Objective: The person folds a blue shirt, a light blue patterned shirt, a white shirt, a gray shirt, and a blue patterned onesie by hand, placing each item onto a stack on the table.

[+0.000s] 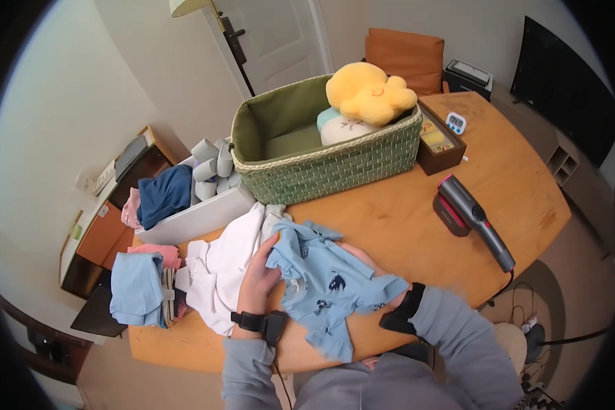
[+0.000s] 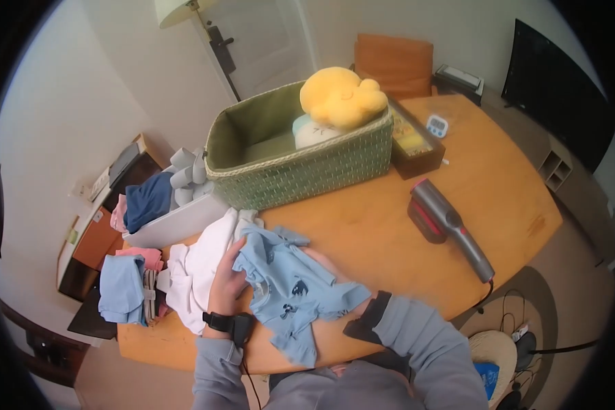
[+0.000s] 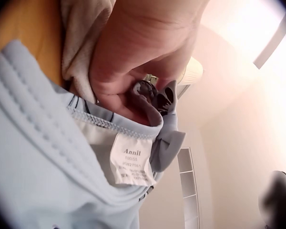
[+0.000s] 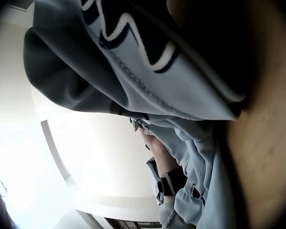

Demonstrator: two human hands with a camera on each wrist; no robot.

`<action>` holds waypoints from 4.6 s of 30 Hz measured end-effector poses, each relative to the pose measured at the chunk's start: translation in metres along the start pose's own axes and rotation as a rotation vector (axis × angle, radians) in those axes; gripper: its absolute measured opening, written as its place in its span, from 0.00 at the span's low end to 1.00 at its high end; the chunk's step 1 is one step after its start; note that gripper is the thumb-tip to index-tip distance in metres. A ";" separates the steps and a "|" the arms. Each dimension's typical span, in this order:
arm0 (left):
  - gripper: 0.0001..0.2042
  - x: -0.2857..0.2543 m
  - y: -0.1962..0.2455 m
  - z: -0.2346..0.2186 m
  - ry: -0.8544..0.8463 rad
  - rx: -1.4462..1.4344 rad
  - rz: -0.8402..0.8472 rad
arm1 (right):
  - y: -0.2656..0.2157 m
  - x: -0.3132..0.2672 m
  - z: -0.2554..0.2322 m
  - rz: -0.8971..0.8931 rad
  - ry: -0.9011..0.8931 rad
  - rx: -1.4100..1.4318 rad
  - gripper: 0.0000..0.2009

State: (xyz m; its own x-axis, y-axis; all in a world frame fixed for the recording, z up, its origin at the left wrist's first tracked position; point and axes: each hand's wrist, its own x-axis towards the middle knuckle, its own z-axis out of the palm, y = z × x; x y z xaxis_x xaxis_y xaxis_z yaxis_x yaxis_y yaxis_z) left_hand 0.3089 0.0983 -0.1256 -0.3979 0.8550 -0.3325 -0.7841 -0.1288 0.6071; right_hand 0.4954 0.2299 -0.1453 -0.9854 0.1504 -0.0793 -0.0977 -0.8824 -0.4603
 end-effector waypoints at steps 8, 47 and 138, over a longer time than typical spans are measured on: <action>0.16 0.016 -0.003 -0.032 -0.199 0.097 -0.019 | -0.012 -0.008 0.031 -0.027 0.149 -0.314 0.19; 0.23 0.008 0.003 -0.025 -0.115 0.134 -0.162 | -0.012 0.012 -0.071 -0.098 0.285 -0.308 0.25; 0.16 -0.158 0.094 0.093 -0.581 1.144 0.611 | -0.108 -0.127 0.141 -1.314 0.236 -1.421 0.11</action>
State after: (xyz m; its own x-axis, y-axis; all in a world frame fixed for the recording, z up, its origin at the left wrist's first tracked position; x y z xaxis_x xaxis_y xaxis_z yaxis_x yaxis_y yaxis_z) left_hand 0.3423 -0.0026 0.0512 -0.0598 0.9313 0.3593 0.3601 -0.3156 0.8779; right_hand 0.6116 0.2426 0.0394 -0.3578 0.4633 0.8108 -0.3537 0.7363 -0.5769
